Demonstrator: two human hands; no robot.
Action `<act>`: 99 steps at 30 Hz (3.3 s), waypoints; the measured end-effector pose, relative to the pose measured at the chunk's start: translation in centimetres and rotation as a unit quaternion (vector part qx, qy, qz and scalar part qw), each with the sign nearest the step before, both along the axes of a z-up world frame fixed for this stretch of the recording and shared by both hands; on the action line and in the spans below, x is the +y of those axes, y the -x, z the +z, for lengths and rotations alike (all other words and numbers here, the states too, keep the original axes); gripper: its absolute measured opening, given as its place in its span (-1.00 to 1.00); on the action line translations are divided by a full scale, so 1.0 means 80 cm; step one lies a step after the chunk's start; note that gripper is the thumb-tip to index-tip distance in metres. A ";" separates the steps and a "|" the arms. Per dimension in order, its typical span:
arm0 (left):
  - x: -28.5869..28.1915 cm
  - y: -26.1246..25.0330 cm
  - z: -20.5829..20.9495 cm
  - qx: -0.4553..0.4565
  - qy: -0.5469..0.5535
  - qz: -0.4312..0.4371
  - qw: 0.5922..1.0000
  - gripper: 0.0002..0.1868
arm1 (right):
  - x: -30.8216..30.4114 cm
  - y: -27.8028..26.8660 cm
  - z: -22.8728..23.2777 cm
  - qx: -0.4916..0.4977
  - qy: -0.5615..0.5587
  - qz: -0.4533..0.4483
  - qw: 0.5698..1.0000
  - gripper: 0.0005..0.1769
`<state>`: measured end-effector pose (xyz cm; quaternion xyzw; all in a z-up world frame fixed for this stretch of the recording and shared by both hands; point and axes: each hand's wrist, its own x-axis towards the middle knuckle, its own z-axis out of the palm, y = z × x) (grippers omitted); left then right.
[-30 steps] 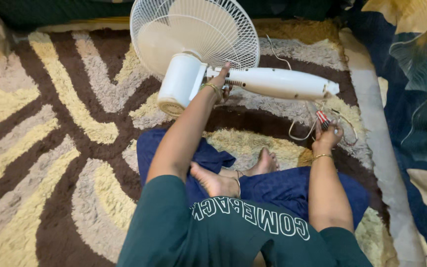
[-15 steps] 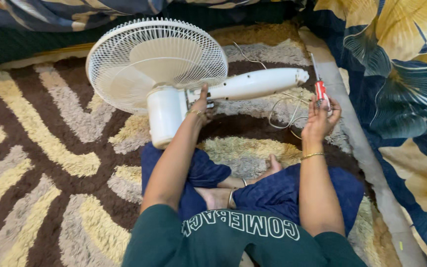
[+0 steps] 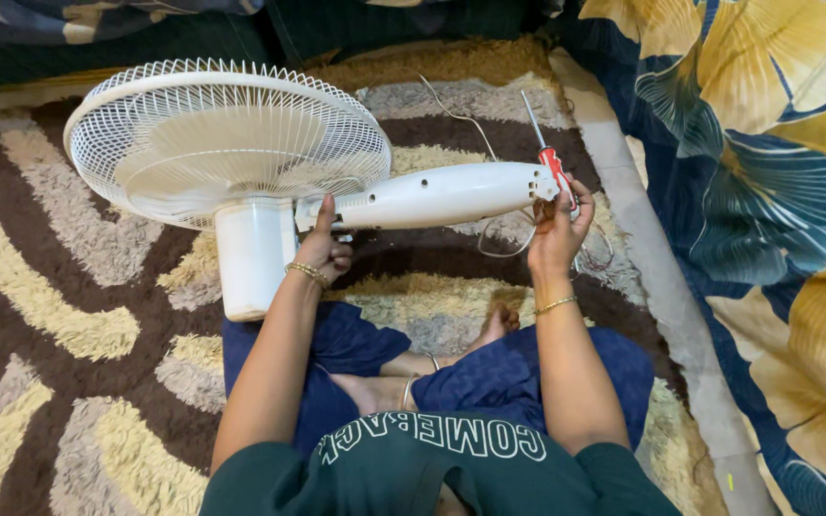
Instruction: The person sits on the floor and uses a screwdriver to remove screws from the neck of a white pedestal fan. They then wrap a white cord around the fan neck and adjust the fan head.
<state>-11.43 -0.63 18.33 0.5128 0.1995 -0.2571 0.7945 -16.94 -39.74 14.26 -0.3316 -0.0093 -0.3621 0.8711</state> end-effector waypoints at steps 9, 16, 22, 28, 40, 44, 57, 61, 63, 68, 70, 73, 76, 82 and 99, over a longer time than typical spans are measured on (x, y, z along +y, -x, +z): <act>-0.063 0.077 -0.025 -0.059 0.040 0.163 0.984 -0.20 | 0.017 0.014 0.027 0.005 0.016 0.005 1.000 -0.54; -0.146 0.144 0.076 -0.607 -0.353 -0.164 0.693 -0.19 | 0.033 0.035 0.047 -0.008 0.032 0.019 0.999 -0.56; -0.232 0.048 0.167 -0.692 -0.557 -0.098 0.449 0.23 | 0.037 0.054 0.057 -0.007 0.081 0.025 0.996 -0.54; -0.244 0.006 0.171 -0.500 -0.602 -0.358 0.509 0.07 | 0.027 0.052 0.063 0.007 0.052 0.038 0.998 -0.53; -0.237 -0.052 0.191 -0.478 -0.588 -0.347 0.553 0.01 | -0.042 0.044 0.045 0.062 0.226 -0.170 0.957 -0.56; -0.228 -0.098 0.204 -0.443 -0.564 -0.378 0.585 0.01 | -0.078 0.064 0.052 0.098 0.192 -0.214 0.953 -0.53; -0.237 -0.095 0.199 -0.421 -0.545 -0.427 0.586 0.01 | -0.060 0.128 0.109 -0.020 0.145 -0.346 0.927 -0.24; -0.248 -0.082 0.183 -0.418 -0.562 -0.438 0.564 0.03 | -0.041 0.149 0.115 0.042 0.259 -0.358 0.896 -0.29; -0.253 -0.080 0.178 -0.417 -0.565 -0.442 0.558 0.04 | -0.038 0.149 0.114 0.058 0.328 -0.364 0.870 -0.30; -0.256 -0.082 0.169 -0.418 -0.564 -0.440 0.560 0.03 | -0.042 0.136 0.104 0.021 0.316 -0.372 0.873 -0.29; -0.254 -0.086 0.167 -0.426 -0.562 -0.442 0.554 0.01 | -0.042 0.136 0.099 0.017 0.323 -0.380 0.867 -0.30; -0.254 -0.088 0.168 -0.427 -0.565 -0.443 0.549 0.01 | -0.038 0.134 0.095 0.014 0.350 -0.388 0.853 -0.31; -0.255 -0.085 0.170 -0.413 -0.573 -0.447 0.549 0.03 | -0.034 0.136 0.094 0.016 0.369 -0.393 0.842 -0.29; -0.256 -0.077 0.174 -0.403 -0.581 -0.446 0.549 0.05 | -0.021 0.136 0.102 0.030 0.409 -0.369 0.835 -0.29; -0.278 -0.097 0.141 -0.383 -0.599 -0.432 0.555 0.01 | 0.053 0.176 0.224 0.223 0.657 -0.127 0.709 -0.54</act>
